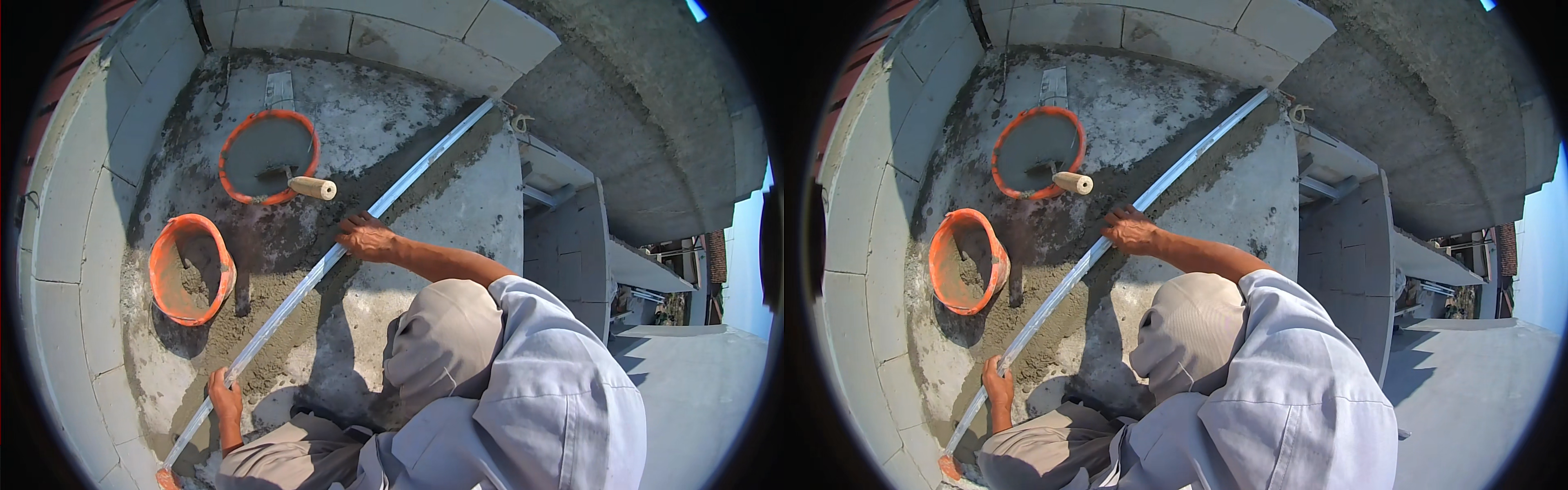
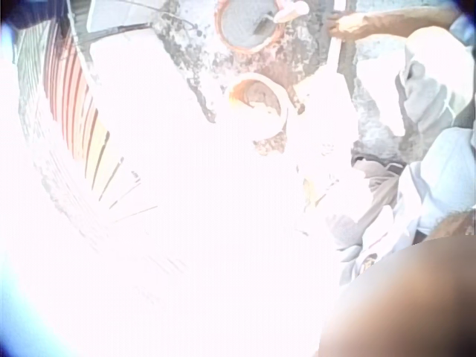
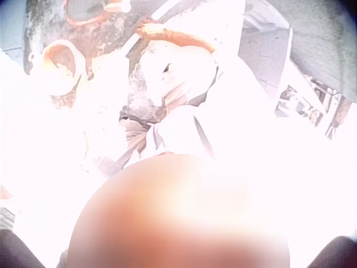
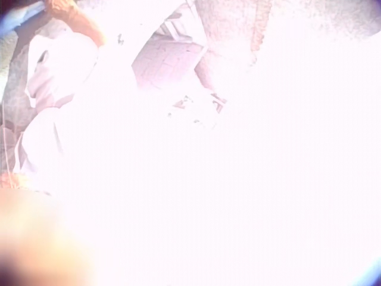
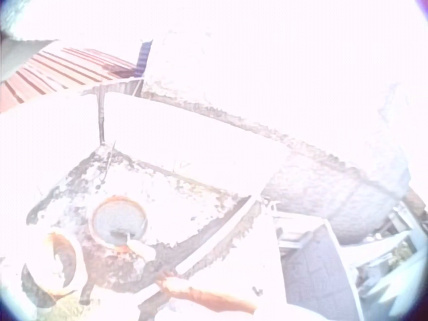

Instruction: Leveling and smoothing wet cement on a surface using a trowel and a straight edge.

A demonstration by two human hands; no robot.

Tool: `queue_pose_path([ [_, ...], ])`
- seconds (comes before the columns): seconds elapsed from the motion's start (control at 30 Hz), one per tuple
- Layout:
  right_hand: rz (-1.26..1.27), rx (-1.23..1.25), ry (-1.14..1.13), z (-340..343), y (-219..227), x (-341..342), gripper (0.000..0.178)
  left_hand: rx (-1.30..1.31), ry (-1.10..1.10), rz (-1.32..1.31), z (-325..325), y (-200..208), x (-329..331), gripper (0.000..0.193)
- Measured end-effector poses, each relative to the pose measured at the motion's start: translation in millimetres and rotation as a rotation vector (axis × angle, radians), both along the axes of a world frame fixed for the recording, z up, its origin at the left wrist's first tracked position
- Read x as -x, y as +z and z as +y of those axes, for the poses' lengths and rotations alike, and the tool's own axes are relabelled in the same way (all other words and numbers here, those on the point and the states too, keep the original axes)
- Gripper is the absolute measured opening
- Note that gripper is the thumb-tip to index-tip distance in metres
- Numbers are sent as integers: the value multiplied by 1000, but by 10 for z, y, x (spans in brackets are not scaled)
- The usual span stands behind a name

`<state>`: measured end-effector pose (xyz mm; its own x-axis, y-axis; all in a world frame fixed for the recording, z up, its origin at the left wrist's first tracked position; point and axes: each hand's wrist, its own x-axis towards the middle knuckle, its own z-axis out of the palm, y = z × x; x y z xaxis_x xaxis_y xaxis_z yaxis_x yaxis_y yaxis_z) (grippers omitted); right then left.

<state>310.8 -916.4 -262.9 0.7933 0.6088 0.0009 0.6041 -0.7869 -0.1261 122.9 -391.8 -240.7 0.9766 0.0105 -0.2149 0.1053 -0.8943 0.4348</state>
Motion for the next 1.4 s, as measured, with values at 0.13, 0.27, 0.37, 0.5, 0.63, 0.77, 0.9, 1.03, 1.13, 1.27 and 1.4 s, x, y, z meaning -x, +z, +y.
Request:
queue_pose_path([
  [0.13, -6, -29, 18, 18, -41, -9, 14, -33, 21, -1, -22, 6, 47, 46],
  [0.27, 29, -49, 61, 165, -91, -57, 17, -98, 68, -20, 134, -46, 262, 45],
  [0.37, 84, -119, -62, -122, 109, 58, 34, -89, 29, -53, -29, 43, 23, 43],
  [0.5, 60, -65, -36, -118, 142, -67, 55, -143, 93, -19, 129, 29, 144, 43],
  [0.63, 15, -42, 32, -211, -23, -142, 58, -168, 143, -24, 333, -17, 252, 42],
  [0.77, 11, -43, 59, -87, -130, -191, 57, -212, 148, 37, 412, 49, 371, 40],
  [0.9, 13, 1, 17, -269, -101, -112, 55, -230, 136, 35, 313, -128, 266, 38],
  [1.03, 12, 5, 54, -200, -92, -125, 54, -214, 178, 43, 358, -89, 331, 38],
  [1.13, 59, 7, 56, -134, -102, -146, 55, -250, 154, 2, 388, -97, 392, 39],
  [1.27, 55, -24, 46, -284, -53, -156, 56, -230, 80, 74, 239, -33, 338, 39],
  [1.4, 129, 36, 4, -328, -81, -221, 57, -226, 79, 72, 212, -43, 379, 38],
])
